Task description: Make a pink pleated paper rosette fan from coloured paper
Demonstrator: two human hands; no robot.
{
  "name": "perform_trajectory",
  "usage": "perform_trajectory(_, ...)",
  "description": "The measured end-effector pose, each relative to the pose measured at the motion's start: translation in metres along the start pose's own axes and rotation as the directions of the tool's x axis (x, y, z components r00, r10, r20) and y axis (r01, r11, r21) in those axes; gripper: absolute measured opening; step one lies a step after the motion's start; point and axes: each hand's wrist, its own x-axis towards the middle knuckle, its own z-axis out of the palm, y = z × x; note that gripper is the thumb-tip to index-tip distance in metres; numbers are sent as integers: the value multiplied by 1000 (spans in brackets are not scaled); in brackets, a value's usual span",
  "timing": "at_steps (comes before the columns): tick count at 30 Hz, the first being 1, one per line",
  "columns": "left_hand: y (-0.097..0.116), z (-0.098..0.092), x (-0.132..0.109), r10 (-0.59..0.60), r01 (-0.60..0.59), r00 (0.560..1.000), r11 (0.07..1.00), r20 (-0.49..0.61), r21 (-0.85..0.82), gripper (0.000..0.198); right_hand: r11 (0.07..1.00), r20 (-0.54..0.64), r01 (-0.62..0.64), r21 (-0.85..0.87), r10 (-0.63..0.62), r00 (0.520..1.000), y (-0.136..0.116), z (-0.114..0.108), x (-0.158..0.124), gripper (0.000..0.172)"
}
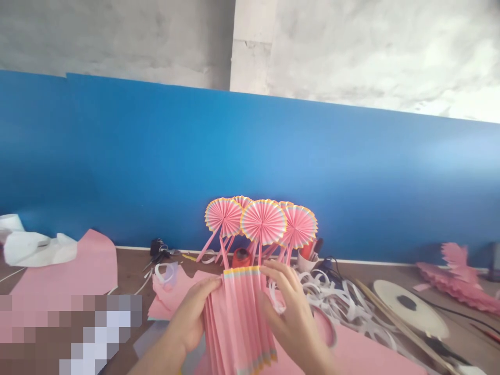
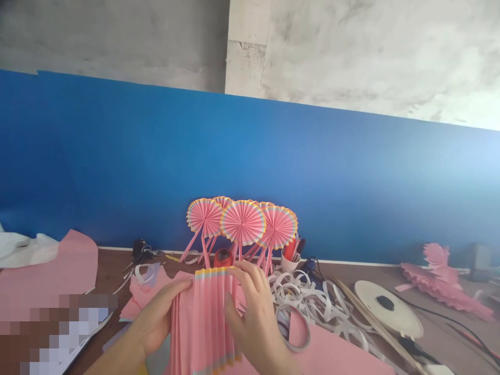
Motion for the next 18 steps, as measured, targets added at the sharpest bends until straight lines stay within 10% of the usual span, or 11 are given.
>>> perform_trajectory(7,3,3,10,-180,153,976,967,-119,-205,16,991,516,-4,135,-67,854,-22,-17,-8,87)
perform_trajectory(12,-4,0,13,-160,154,987,944,5,-292,18,983,323,172,66,-184,928,-25,-3,-3,54)
perform_trajectory(18,-16,-15,21,-90,94,995,992,47,-88,49,999,163,-31,45,23,986,-16,3,-1,23)
